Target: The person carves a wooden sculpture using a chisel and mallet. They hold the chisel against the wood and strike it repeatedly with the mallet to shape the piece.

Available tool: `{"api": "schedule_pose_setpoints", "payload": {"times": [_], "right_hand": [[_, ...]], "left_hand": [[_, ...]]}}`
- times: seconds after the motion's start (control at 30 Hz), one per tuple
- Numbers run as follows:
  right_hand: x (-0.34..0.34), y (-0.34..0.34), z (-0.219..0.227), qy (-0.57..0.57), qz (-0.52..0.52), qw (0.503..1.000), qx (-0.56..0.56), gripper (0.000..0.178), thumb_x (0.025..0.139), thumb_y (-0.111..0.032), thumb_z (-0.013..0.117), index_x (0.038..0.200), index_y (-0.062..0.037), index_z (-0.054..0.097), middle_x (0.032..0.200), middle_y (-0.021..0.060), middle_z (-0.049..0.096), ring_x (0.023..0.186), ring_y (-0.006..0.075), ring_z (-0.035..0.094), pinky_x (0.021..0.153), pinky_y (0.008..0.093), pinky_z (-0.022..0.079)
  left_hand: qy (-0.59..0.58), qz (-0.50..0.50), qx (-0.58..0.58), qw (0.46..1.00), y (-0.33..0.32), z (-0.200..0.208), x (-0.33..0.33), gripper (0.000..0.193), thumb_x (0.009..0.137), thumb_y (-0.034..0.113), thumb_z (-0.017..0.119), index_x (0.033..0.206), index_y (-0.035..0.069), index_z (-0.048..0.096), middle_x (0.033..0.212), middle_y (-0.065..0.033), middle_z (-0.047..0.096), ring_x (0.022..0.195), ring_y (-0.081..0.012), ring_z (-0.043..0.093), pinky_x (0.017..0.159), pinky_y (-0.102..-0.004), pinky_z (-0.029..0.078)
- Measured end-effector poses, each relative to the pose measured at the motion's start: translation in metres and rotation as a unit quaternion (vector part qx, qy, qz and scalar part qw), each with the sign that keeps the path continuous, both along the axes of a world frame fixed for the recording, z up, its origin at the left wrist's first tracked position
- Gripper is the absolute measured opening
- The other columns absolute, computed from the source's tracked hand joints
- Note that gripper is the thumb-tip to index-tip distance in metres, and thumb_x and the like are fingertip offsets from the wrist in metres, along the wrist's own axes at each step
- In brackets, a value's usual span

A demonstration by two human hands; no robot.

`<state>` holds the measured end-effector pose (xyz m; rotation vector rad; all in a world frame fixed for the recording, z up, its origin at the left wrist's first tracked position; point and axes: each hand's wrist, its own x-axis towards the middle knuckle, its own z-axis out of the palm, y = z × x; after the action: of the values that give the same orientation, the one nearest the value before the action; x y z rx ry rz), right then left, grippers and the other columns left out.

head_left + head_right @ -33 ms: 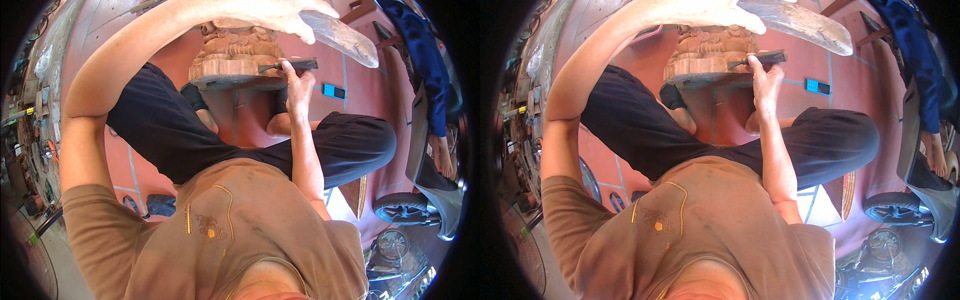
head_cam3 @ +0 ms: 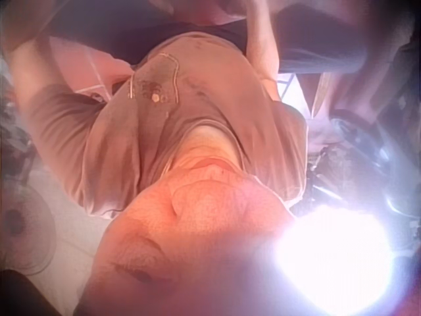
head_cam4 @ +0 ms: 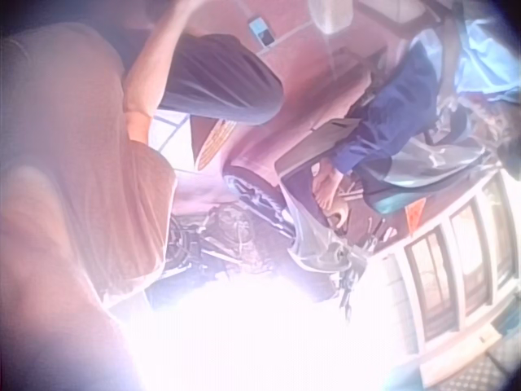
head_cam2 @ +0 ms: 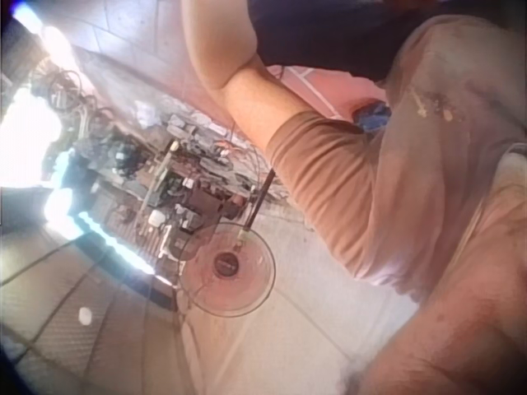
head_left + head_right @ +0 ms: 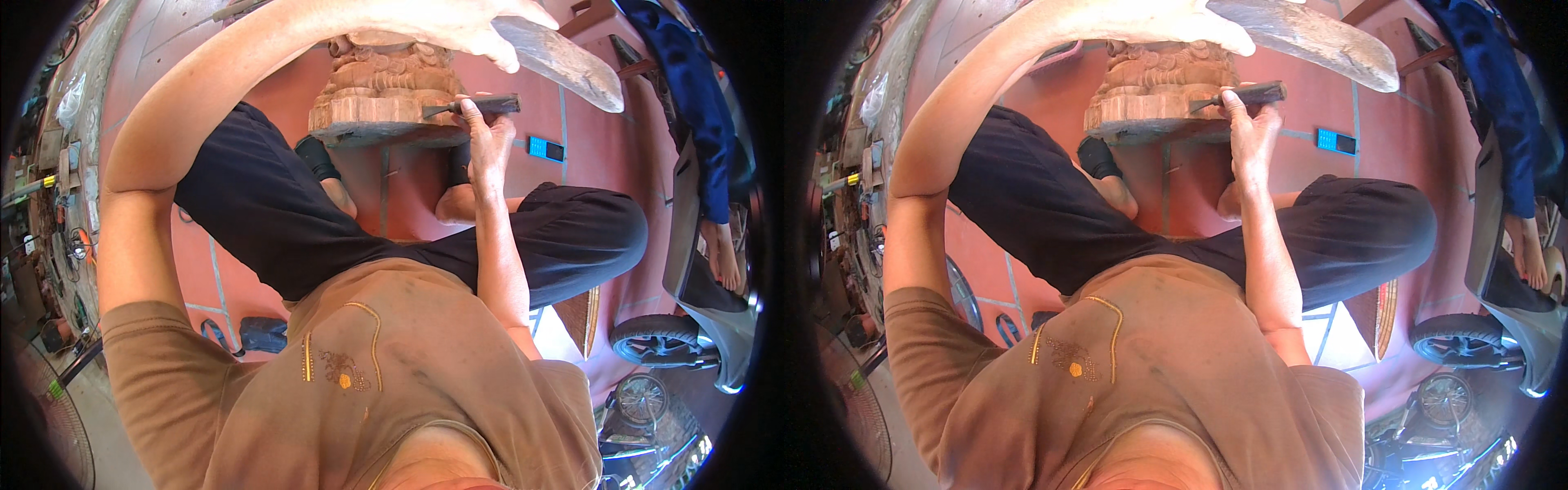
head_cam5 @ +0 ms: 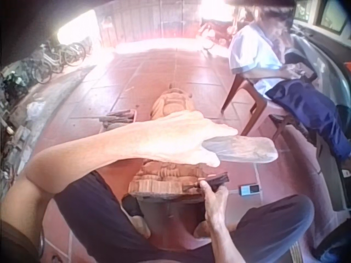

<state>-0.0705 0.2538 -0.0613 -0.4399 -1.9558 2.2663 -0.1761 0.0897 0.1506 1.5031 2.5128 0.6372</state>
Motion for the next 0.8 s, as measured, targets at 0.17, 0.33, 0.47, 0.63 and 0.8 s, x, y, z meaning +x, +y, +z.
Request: {"api": "schedule_pose_setpoints", "payload": {"times": [0.17,0.33,0.47,0.63,0.8], "right_hand": [[-0.003,0.007,-0.002,0.031,-0.041,0.999,-0.016,0.023,0.095,-0.007,0.072,0.113,0.0026,0.06,0.099,0.01,0.069,0.087,0.016,0.069,0.076,0.0301,0.061],[-0.003,-0.002,-0.004,0.026,-0.042,0.997,-0.053,0.022,0.096,-0.006,0.071,0.112,0.003,0.06,0.099,0.0095,0.069,0.088,0.0164,0.068,0.078,0.0306,0.06],[-0.003,-0.006,0.001,0.045,-0.032,0.998,-0.011,0.022,0.096,-0.007,0.071,0.112,0.0033,0.059,0.097,0.009,0.069,0.088,0.0145,0.067,0.078,0.0292,0.057],[-0.005,0.005,-0.005,0.048,-0.022,0.997,0.049,0.028,0.096,-0.007,0.071,0.118,0.0029,0.057,0.104,0.0118,0.069,0.093,0.0177,0.07,0.081,0.0324,0.063],[-0.004,0.004,-0.003,0.049,-0.029,0.998,0.023,0.025,0.096,-0.008,0.072,0.115,0.0022,0.058,0.101,0.0106,0.069,0.089,0.0165,0.069,0.08,0.031,0.061]], "left_hand": [[-0.009,-0.017,0.046,0.999,0.014,-0.014,-0.006,0.065,0.086,0.03,0.071,0.142,0.001,0.054,0.108,-0.0286,0.07,0.097,-0.0439,0.069,0.086,-0.0498,0.055],[0.031,-0.073,-0.048,0.996,0.007,-0.034,-0.01,0.062,0.086,0.028,0.071,0.14,0.001,0.055,0.104,-0.0286,0.07,0.099,-0.0438,0.069,0.086,-0.0505,0.055],[0.029,-0.065,-0.04,0.997,0.008,-0.036,-0.009,0.061,0.085,0.027,0.071,0.139,0.002,0.056,0.1,-0.0272,0.071,0.096,-0.044,0.069,0.084,-0.051,0.055],[0.03,-0.029,0.052,0.998,0.016,-0.015,-0.008,0.061,0.086,0.028,0.071,0.139,0.003,0.056,0.102,-0.0269,0.071,0.093,-0.0445,0.069,0.084,-0.0516,0.054],[-0.005,-0.015,0.018,1.0,0.013,-0.012,-0.006,0.062,0.086,0.029,0.071,0.141,0.004,0.056,0.101,-0.0262,0.072,0.094,-0.0436,0.069,0.085,-0.0508,0.054]]}}
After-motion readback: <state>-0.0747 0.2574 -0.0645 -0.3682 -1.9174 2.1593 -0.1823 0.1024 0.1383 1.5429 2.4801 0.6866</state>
